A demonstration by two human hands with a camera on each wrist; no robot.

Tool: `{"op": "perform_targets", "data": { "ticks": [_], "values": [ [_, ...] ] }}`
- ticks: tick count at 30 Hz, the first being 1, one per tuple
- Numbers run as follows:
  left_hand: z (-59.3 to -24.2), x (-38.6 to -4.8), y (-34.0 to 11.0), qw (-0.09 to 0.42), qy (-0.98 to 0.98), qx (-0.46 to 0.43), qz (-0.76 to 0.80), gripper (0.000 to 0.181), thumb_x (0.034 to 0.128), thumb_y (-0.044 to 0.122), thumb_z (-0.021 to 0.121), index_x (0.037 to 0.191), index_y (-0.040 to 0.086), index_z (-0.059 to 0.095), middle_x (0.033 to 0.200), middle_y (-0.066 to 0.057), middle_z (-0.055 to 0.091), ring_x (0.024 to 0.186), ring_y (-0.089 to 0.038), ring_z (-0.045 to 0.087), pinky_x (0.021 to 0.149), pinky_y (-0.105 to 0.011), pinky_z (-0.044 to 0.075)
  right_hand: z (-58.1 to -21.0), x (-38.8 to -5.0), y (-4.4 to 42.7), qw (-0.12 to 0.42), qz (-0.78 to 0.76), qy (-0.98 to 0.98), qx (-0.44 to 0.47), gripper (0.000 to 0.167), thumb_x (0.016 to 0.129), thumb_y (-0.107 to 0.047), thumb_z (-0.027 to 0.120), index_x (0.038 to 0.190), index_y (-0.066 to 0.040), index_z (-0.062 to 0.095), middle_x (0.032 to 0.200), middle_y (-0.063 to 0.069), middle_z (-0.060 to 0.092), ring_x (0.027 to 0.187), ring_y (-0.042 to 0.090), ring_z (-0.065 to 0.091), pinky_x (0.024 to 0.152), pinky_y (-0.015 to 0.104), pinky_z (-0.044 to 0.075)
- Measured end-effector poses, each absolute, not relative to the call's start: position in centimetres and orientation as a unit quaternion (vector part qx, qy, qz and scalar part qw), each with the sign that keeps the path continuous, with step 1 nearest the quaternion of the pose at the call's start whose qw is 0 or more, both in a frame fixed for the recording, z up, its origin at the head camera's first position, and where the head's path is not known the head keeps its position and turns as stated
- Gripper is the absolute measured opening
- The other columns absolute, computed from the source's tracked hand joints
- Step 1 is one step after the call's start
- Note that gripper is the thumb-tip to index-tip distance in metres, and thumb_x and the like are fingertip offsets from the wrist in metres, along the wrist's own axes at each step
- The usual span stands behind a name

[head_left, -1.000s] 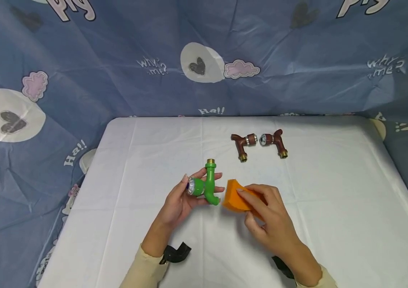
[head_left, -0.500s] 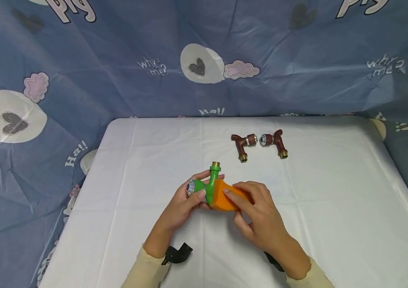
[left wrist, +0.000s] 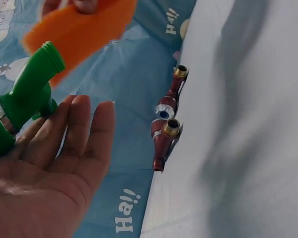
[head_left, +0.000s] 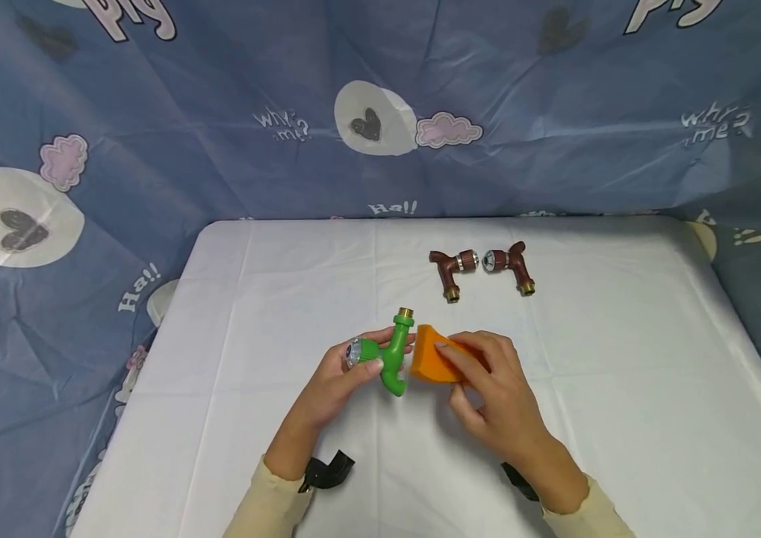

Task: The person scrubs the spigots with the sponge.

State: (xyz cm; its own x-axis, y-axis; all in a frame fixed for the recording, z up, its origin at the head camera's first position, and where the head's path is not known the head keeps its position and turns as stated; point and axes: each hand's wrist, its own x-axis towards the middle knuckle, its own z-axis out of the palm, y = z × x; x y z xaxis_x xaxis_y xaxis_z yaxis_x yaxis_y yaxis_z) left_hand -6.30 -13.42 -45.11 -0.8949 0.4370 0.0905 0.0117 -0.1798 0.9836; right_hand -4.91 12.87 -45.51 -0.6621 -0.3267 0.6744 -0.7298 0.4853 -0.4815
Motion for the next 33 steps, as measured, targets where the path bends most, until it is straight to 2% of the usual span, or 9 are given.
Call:
{"op": "perform_targets", "data": {
  "ticks": [4,7,10,14,18,24,27,30,33],
  "values": [
    [-45.1,-6.2,-13.4,0.147,0.641,0.162,0.735,0.053,0.1028,0.012,0.06,0.149,-0.011,0.048,0.148,-0.027,0.055,0.132,-0.02,0.059,0.11,-0.03,0.046,-44.5,-4.7,11.8,0.309,0.396,-0.786,0.362,0.039,0.092,-0.011,0.052,0.126,0.001,0.067,0.126,0.018,0.064,0.115,0.04,0.054,0.11,0.037,0.037],
    [-45.1,-6.1,-13.4,0.148,0.639,0.168,0.736,0.055,0.1047,0.016,0.059,0.15,-0.013,0.046,0.147,-0.029,0.054,0.132,-0.018,0.059,0.112,-0.029,0.045,-44.0,-4.6,11.1,0.33,0.381,-0.772,0.387,0.029,0.098,-0.013,0.05,0.118,0.0,0.067,0.125,0.017,0.066,0.115,0.04,0.055,0.112,0.045,0.037],
    [-45.1,-6.1,-13.4,0.145,0.635,0.177,0.738,0.057,0.1066,0.022,0.058,0.148,-0.015,0.046,0.148,-0.031,0.052,0.132,-0.018,0.059,0.112,-0.028,0.044,-43.7,-4.6,10.8,0.325,0.365,-0.774,0.402,0.024,0.101,-0.014,0.048,0.113,-0.005,0.068,0.127,0.015,0.067,0.117,0.039,0.057,0.109,0.054,0.038],
    [-45.1,-6.0,-13.4,0.142,0.64,0.177,0.734,0.057,0.1066,0.024,0.058,0.145,-0.017,0.048,0.151,-0.031,0.049,0.135,-0.016,0.054,0.114,-0.027,0.041,-43.9,-5.1,11.2,0.305,0.346,-0.789,0.407,0.025,0.101,-0.014,0.048,0.111,-0.008,0.07,0.128,0.012,0.066,0.119,0.038,0.057,0.104,0.06,0.04],
    [-45.1,-6.0,-13.3,0.142,0.639,0.177,0.735,0.054,0.1058,0.022,0.058,0.141,-0.019,0.051,0.147,-0.029,0.055,0.134,-0.015,0.056,0.115,-0.027,0.04,-44.3,-5.9,12.0,0.304,0.339,-0.799,0.391,0.025,0.099,-0.014,0.049,0.108,-0.008,0.071,0.127,0.012,0.067,0.118,0.04,0.057,0.103,0.061,0.041],
    [-45.4,-6.2,-13.4,0.154,0.606,0.194,0.755,0.053,0.1059,0.018,0.052,0.136,-0.025,0.049,0.127,-0.005,0.072,0.119,-0.015,0.066,0.107,-0.028,0.048,-44.9,-6.7,13.2,0.317,0.331,-0.81,0.366,0.024,0.096,-0.011,0.05,0.105,-0.007,0.072,0.126,0.014,0.068,0.116,0.043,0.057,0.103,0.064,0.039],
    [-45.5,-6.2,-13.4,0.155,0.592,0.197,0.766,0.052,0.1058,0.017,0.047,0.131,-0.029,0.049,0.115,-0.002,0.075,0.11,-0.017,0.07,0.102,-0.028,0.052,-45.3,-6.9,13.7,0.324,0.325,-0.818,0.348,0.023,0.092,-0.009,0.053,0.106,-0.005,0.071,0.126,0.017,0.067,0.116,0.044,0.055,0.101,0.063,0.039],
    [-45.6,-6.2,-13.4,0.151,0.594,0.185,0.768,0.051,0.1065,0.017,0.047,0.127,-0.029,0.051,0.117,-0.001,0.074,0.111,-0.016,0.068,0.101,-0.028,0.053,-45.6,-7.0,14.1,0.332,0.326,-0.825,0.32,0.024,0.089,-0.008,0.055,0.108,-0.003,0.069,0.126,0.019,0.066,0.116,0.046,0.053,0.096,0.062,0.038],
    [-45.5,-6.1,-13.4,0.15,0.61,0.164,0.76,0.048,0.1073,0.017,0.051,0.127,-0.026,0.055,0.125,-0.002,0.071,0.115,-0.016,0.065,0.101,-0.027,0.052,-45.8,-6.8,14.4,0.331,0.332,-0.83,0.301,0.024,0.09,-0.011,0.055,0.109,-0.002,0.068,0.125,0.02,0.064,0.116,0.047,0.051,0.09,0.058,0.037]
  ]
}}
